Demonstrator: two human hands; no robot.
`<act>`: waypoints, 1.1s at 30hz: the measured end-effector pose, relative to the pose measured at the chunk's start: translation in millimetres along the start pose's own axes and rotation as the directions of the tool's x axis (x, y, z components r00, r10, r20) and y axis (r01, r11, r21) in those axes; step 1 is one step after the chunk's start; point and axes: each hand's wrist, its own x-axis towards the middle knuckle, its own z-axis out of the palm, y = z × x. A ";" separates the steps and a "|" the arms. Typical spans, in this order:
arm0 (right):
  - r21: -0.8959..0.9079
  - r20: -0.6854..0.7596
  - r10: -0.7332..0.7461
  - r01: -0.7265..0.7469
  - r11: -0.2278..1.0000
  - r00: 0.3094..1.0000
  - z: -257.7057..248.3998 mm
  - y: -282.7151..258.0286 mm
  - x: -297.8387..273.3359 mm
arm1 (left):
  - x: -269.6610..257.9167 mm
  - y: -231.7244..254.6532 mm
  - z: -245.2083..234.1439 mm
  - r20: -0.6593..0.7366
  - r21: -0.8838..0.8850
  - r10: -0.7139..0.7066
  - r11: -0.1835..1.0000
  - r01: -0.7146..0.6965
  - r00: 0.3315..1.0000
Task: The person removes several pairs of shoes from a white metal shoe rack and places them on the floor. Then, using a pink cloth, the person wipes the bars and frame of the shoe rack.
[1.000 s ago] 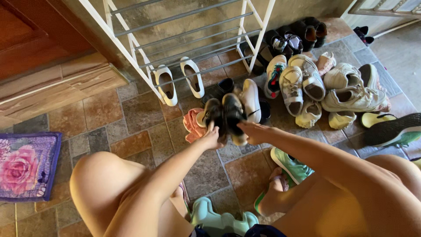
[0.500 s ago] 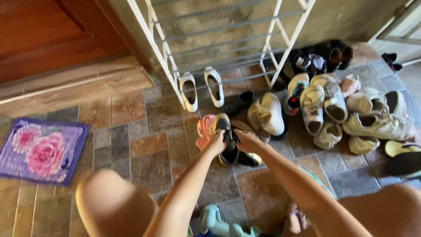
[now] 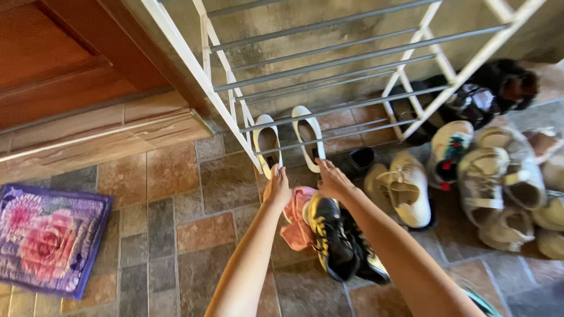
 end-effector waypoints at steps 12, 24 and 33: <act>-0.246 0.006 0.165 -0.158 0.956 0.986 43.8 10.6 32.9 | 17.0 -32.3 15.5 0.256 0.382 -0.431 0.867 0.319 0.865; -0.272 0.059 -0.051 0.065 0.960 0.997 -36.7 -113.0 -8.8 | 47.1 112.5 -90.7 0.177 0.374 0.005 0.925 -0.072 0.984; -0.385 0.176 0.087 -0.013 0.923 0.980 -181.2 -87.4 -99.9 | 40.6 275.4 -131.3 0.347 0.199 0.156 0.952 -0.235 0.925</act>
